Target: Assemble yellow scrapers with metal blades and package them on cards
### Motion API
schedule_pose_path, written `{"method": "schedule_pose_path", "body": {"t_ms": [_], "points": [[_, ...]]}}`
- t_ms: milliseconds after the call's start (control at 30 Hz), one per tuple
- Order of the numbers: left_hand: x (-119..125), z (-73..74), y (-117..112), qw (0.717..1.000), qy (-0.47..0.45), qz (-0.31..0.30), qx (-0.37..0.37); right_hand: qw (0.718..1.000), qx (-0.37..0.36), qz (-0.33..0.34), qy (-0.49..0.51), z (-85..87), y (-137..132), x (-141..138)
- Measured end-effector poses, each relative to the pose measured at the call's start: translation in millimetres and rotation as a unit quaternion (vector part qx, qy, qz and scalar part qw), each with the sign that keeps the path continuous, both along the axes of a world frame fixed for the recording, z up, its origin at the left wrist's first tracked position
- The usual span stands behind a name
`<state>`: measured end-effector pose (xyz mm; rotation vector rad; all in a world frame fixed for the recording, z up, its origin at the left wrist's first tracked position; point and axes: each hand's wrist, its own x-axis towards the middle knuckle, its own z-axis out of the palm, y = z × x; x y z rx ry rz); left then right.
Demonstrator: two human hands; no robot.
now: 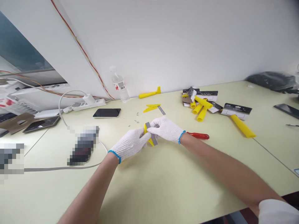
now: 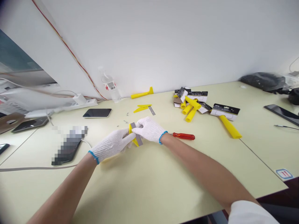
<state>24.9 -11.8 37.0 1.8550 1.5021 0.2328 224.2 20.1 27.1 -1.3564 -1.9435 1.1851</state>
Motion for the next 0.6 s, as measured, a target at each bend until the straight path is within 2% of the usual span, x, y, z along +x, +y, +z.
{"method": "schedule_pose_path", "body": {"t_ms": [100,200,333,433,533,600], "points": [[-0.3,-6.2,2.2,1.000,-0.020,-0.014,-0.018,0.999,0.017,0.001,-0.027,3.8,-0.6,1.1],[-2.3,-8.9,1.5,0.999,-0.028,-0.020,-0.004,0.999,0.028,0.008,-0.033,5.1,0.1,2.8],[-2.8,-9.5,1.7,1.000,-0.010,-0.014,0.018,1.000,0.000,0.006,0.004,4.0,-0.5,2.6],[-0.7,-6.9,2.7,0.999,-0.017,-0.005,0.028,0.999,-0.025,-0.006,0.036,5.4,-2.7,-0.2],[0.6,-0.6,2.6,0.999,-0.028,0.028,0.012,0.999,-0.020,0.008,0.049,7.6,-0.9,-0.5],[-1.1,4.3,1.9,0.998,-0.035,0.047,0.005,0.997,-0.031,-0.008,0.073,9.5,4.6,3.9]]}}
